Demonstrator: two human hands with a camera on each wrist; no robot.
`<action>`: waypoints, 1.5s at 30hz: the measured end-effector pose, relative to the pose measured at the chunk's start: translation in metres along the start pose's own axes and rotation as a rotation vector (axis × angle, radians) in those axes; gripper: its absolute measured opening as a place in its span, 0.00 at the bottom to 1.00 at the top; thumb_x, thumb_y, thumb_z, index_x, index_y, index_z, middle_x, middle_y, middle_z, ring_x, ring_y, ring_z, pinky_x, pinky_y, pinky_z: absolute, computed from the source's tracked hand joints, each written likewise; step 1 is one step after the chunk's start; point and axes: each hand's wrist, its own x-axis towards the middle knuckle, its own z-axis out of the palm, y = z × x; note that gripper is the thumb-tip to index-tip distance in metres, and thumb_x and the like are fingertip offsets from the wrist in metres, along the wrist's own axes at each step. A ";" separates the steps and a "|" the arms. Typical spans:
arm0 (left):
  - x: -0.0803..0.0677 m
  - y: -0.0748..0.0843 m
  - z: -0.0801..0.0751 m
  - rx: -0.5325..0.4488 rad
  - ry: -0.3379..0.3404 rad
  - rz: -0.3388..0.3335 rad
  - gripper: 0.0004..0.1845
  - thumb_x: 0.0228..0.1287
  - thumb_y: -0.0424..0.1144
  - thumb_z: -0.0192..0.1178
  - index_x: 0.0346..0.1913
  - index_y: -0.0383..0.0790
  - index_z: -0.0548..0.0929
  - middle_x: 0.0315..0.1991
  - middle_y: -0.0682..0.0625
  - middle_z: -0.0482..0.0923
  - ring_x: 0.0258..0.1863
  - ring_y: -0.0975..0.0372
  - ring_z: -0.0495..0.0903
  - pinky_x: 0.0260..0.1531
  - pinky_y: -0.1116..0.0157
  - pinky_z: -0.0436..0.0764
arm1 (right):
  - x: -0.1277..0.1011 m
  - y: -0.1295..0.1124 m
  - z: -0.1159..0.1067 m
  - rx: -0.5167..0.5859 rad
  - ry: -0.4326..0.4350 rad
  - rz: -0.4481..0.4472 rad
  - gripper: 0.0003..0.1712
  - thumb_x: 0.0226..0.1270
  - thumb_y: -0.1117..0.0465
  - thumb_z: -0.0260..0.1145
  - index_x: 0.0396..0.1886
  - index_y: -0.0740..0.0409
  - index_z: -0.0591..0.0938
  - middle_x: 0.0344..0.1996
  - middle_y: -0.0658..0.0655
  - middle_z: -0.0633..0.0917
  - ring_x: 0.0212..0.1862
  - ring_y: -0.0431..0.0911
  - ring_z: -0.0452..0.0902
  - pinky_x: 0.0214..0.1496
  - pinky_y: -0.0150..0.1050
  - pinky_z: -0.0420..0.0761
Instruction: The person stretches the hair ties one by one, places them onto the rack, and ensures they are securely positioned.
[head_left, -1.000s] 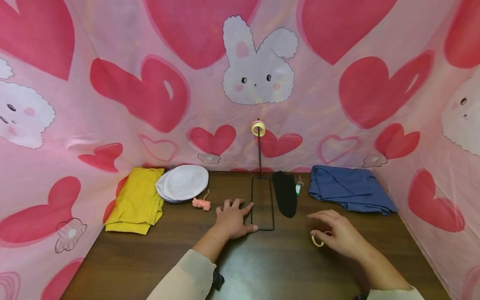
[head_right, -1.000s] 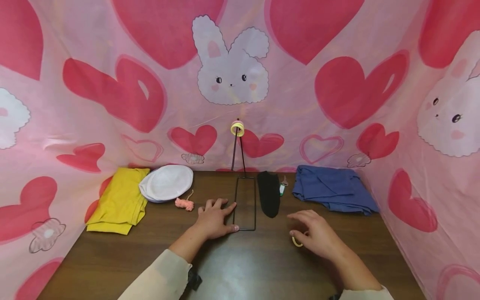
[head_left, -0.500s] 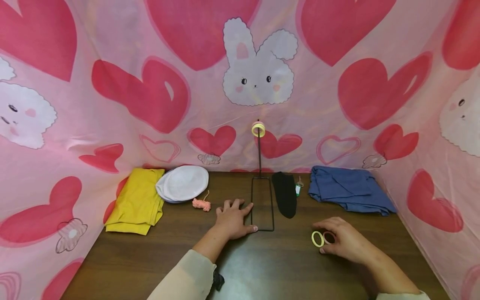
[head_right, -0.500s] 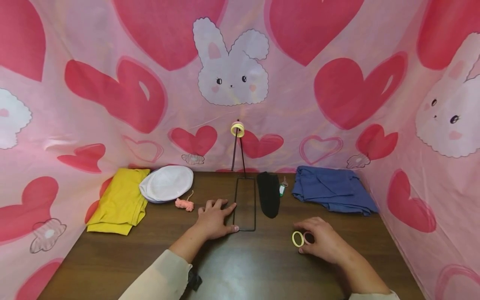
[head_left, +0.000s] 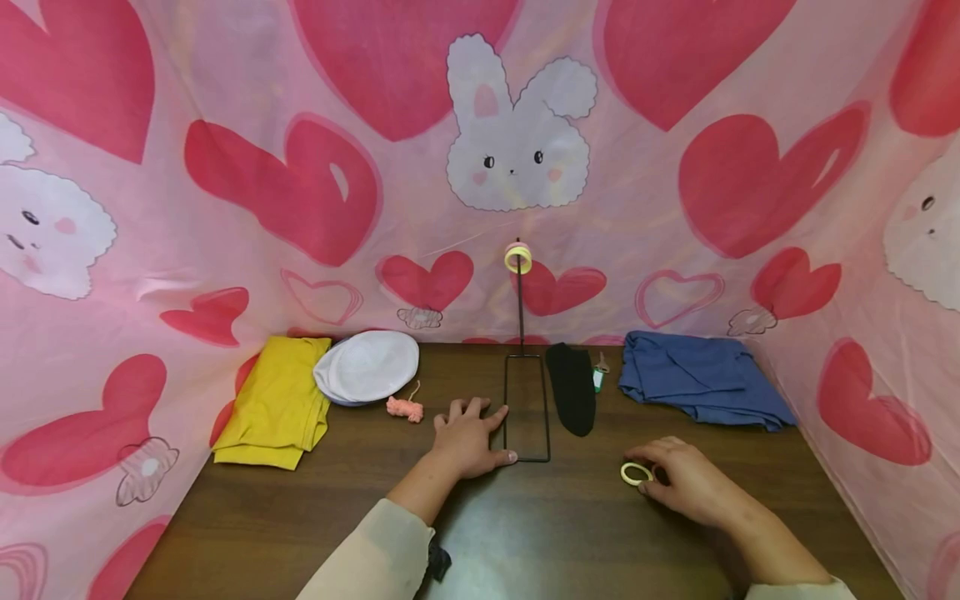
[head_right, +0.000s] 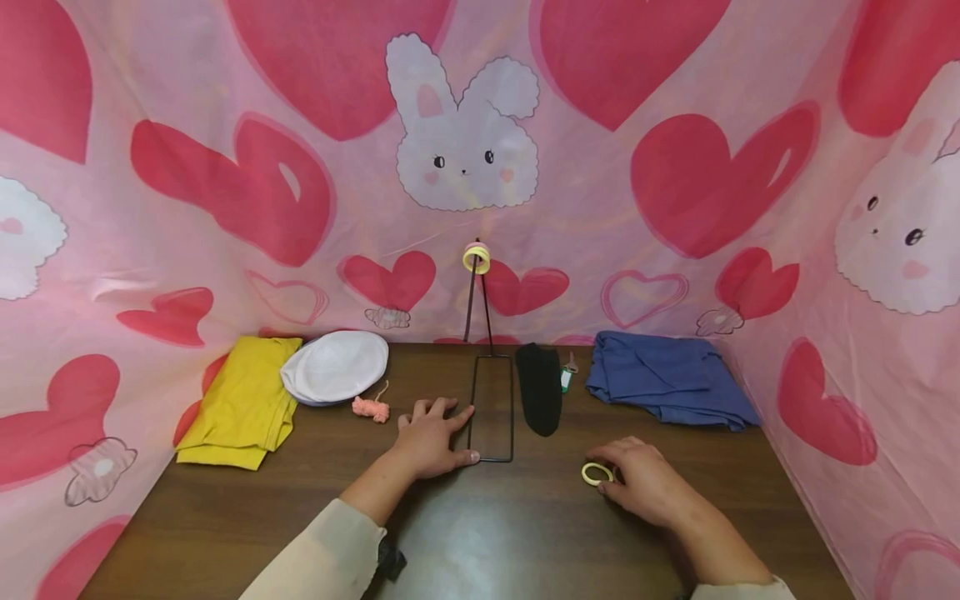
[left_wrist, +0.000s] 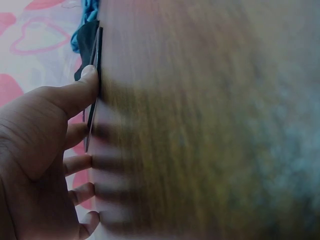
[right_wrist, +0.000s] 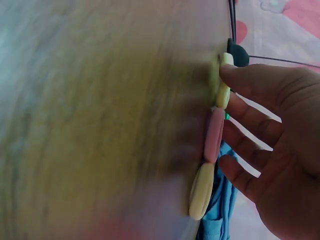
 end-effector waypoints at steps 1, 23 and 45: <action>0.000 0.000 0.000 0.000 -0.001 0.000 0.45 0.60 0.73 0.64 0.79 0.63 0.68 0.77 0.49 0.62 0.72 0.42 0.59 0.58 0.36 0.65 | 0.001 -0.001 0.000 0.004 0.003 -0.003 0.25 0.51 0.63 0.82 0.51 0.53 0.88 0.43 0.45 0.87 0.43 0.40 0.77 0.43 0.41 0.79; 0.002 -0.001 0.003 0.012 0.007 0.008 0.45 0.60 0.74 0.63 0.79 0.64 0.68 0.77 0.49 0.61 0.73 0.43 0.59 0.58 0.37 0.64 | 0.031 -0.041 -0.005 0.036 0.222 -0.117 0.21 0.56 0.67 0.79 0.50 0.48 0.88 0.43 0.41 0.85 0.38 0.34 0.78 0.41 0.28 0.77; 0.000 0.000 -0.001 0.005 0.005 0.000 0.45 0.60 0.73 0.64 0.78 0.63 0.68 0.77 0.49 0.62 0.72 0.42 0.59 0.57 0.38 0.65 | 0.078 -0.083 -0.024 0.064 0.338 -0.165 0.23 0.59 0.65 0.76 0.56 0.52 0.87 0.47 0.48 0.88 0.47 0.41 0.84 0.46 0.37 0.81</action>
